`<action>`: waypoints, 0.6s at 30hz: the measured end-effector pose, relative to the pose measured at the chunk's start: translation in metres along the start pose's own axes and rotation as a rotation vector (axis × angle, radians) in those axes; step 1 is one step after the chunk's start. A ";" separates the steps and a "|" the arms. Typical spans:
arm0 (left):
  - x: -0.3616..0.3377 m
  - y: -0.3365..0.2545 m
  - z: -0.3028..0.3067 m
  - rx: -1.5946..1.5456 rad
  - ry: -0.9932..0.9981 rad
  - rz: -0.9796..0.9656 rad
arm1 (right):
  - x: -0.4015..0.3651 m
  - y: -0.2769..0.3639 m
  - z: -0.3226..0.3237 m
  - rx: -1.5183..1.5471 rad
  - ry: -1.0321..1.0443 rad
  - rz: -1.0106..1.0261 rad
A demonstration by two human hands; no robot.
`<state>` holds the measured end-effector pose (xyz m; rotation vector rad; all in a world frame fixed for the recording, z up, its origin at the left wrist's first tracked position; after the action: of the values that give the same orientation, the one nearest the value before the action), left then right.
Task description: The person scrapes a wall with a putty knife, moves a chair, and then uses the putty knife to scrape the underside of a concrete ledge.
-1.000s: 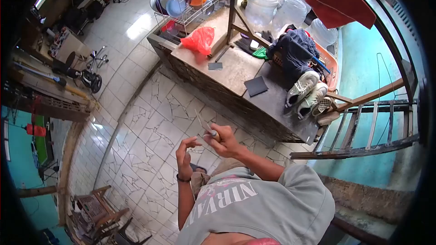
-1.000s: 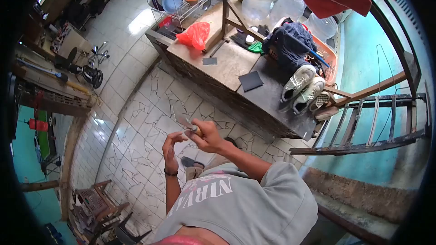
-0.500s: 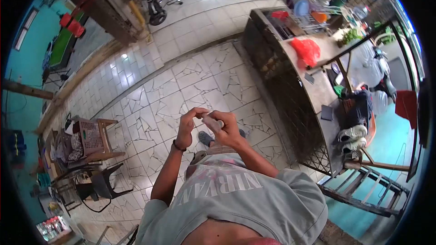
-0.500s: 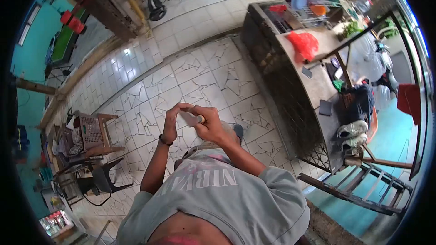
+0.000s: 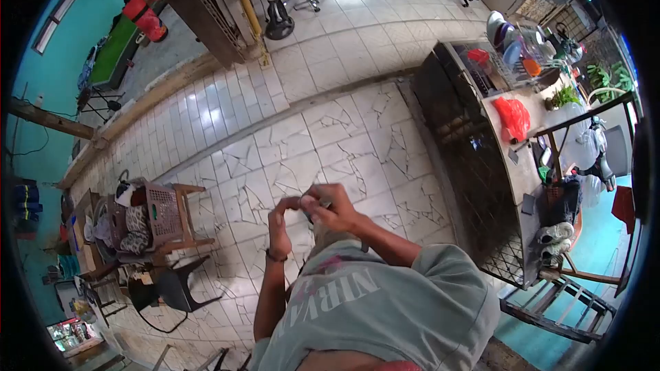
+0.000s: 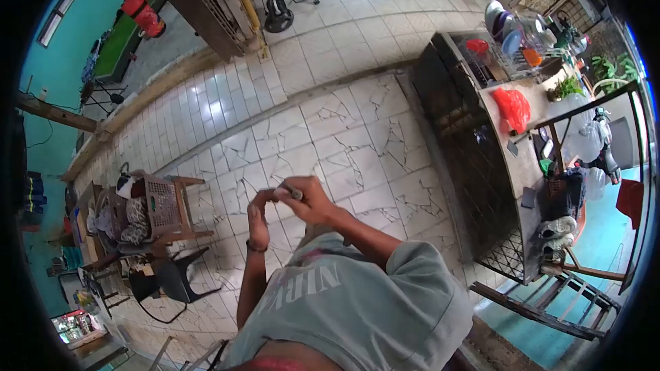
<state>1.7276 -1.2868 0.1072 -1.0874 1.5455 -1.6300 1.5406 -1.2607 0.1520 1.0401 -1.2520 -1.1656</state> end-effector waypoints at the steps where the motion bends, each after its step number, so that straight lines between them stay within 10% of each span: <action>1: 0.002 0.005 0.021 0.014 -0.028 -0.002 | 0.016 -0.008 -0.019 0.017 0.017 0.059; 11: -0.049 0.006 0.224 -0.008 -0.505 0.100 | 0.120 -0.001 -0.217 0.043 0.321 0.116; 18: -0.079 0.011 0.363 -0.105 -0.359 0.006 | 0.125 -0.002 -0.349 -0.027 0.300 0.093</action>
<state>2.0838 -1.3874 0.0745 -1.3458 1.4035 -1.2743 1.8840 -1.3998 0.1459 1.0810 -1.0335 -0.9141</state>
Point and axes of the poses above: each hand's wrist, its own x-axis towards the middle knuckle, its own z-axis out of the back of the hand, y = z × x, the point moved 1 cm from there along x, towards the middle knuckle, and after that the axes turned 2 degrees about -x, right-handed, at the moved point
